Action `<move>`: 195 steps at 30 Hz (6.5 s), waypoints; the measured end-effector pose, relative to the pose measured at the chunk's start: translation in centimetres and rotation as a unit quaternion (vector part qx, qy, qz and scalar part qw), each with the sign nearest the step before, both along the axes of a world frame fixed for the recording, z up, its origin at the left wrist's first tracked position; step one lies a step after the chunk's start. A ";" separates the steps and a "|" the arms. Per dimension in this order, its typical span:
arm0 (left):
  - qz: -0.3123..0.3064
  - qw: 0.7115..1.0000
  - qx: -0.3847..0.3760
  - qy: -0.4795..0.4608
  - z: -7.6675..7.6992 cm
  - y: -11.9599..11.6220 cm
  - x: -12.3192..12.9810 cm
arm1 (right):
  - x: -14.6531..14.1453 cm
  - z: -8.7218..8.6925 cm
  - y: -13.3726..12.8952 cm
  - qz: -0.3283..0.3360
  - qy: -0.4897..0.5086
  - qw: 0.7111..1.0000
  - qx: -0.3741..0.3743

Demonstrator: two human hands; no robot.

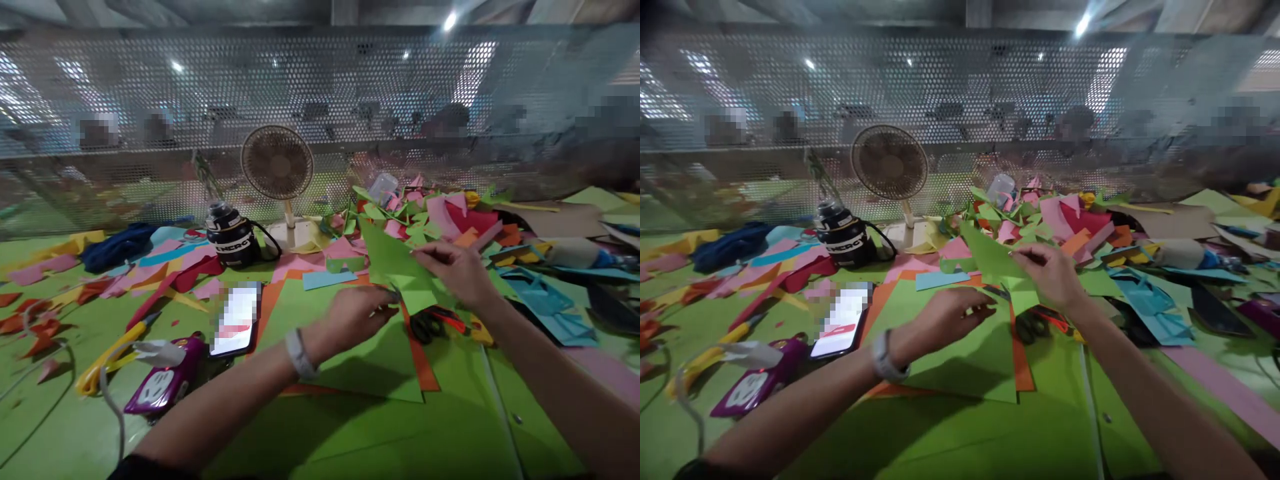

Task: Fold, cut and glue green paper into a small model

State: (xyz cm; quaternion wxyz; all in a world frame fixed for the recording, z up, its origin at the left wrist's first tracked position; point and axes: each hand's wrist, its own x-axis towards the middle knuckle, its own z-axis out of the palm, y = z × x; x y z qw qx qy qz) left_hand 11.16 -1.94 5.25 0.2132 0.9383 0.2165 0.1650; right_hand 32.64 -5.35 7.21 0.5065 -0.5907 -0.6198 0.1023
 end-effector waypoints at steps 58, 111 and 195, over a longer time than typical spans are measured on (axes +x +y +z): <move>0.100 0.992 0.073 0.007 -6.2 -1.1 -11.0 | -8.4 -8.8 -2.3 0.204 -0.336 0.916 -0.080; 0.086 0.978 0.150 0.119 -9.2 -5.6 -9.8 | -6.1 -6.9 -0.6 0.203 -0.249 0.896 -0.307; 0.142 0.959 0.201 0.142 -9.2 -6.2 -12.2 | -5.7 -9.0 -7.9 0.182 -0.413 0.869 -0.203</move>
